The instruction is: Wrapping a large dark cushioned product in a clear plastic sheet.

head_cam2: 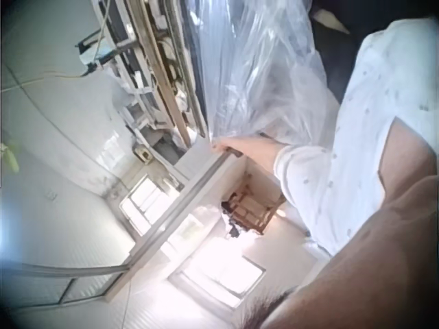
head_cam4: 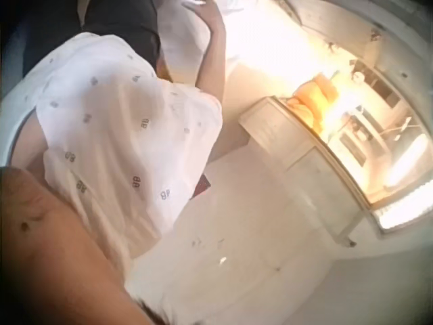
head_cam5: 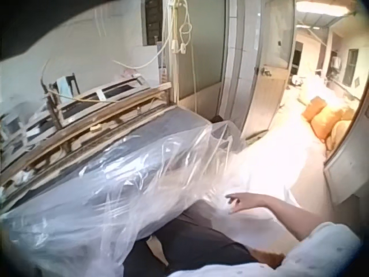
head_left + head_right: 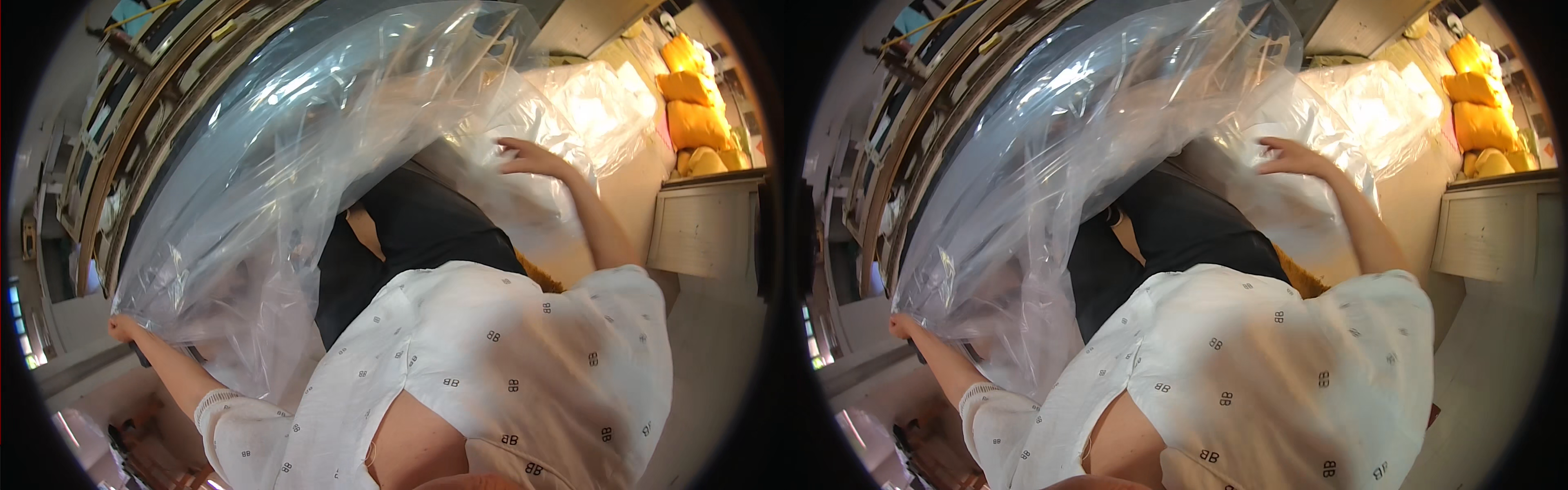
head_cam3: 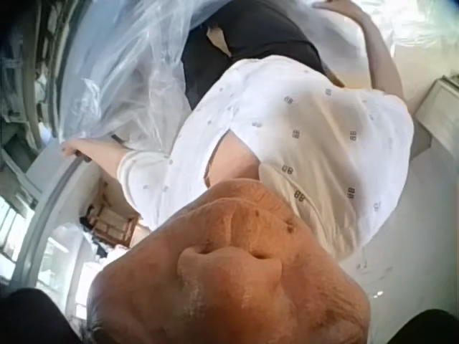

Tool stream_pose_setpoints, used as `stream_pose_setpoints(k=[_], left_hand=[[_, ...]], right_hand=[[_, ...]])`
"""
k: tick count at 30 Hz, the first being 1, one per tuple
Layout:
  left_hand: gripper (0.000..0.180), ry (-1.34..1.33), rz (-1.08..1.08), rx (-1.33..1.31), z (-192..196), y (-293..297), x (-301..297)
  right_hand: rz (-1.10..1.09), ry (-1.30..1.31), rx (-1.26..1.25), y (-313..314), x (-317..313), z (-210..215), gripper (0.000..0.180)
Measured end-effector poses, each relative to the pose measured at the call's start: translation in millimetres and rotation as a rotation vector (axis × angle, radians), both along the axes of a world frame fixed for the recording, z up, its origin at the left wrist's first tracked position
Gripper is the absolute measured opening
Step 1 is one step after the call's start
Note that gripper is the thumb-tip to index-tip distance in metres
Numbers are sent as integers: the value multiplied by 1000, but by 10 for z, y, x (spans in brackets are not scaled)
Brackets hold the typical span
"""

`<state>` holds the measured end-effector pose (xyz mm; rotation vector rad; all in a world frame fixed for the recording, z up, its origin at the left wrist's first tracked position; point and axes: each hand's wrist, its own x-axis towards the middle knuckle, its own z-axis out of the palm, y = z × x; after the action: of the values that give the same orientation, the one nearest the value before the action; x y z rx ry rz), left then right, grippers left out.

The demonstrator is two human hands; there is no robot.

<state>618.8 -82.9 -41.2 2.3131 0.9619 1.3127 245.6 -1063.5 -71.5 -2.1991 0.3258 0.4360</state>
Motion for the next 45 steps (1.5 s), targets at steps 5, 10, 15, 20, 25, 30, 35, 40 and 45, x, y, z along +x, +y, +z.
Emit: stream_pose_setpoints(k=[5, 10, 15, 20, 25, 30, 35, 40, 45], left_hand=[[27, 31, 68, -29, 5, -28, -118], [32, 34, 6, -56, -4, -268, -258], [37, 201, -144, 207, 86, -528, -363], [36, 651, 71, 609, 428, 402, -1275], [37, 529, 212, 183, 746, 735, -2018], [30, 446, 196, 142, 765, 511, -2149], [28, 235, 77, 327, 693, 507, -2476], [25, 300, -119, 322, 648, 511, -2465], [27, 388, -266, 327, 792, 604, -2688]], right_hand=[[-617, -423, 794, 735, 865, -232, 48], [-672, -805, 1090, -752, 1304, 788, 21], [-240, -678, 1101, -2312, 1882, 2096, 34], [-538, -558, -496, -2099, 2717, 1087, 51], [-511, -353, -854, -1332, 2653, 1108, 35], [43, -875, -779, -814, 2988, 1160, 35], [151, -762, -857, -228, 2934, 834, 47], [93, -745, -767, -102, 2735, 895, 49], [70, -702, -765, -69, 2793, 843, 49]])
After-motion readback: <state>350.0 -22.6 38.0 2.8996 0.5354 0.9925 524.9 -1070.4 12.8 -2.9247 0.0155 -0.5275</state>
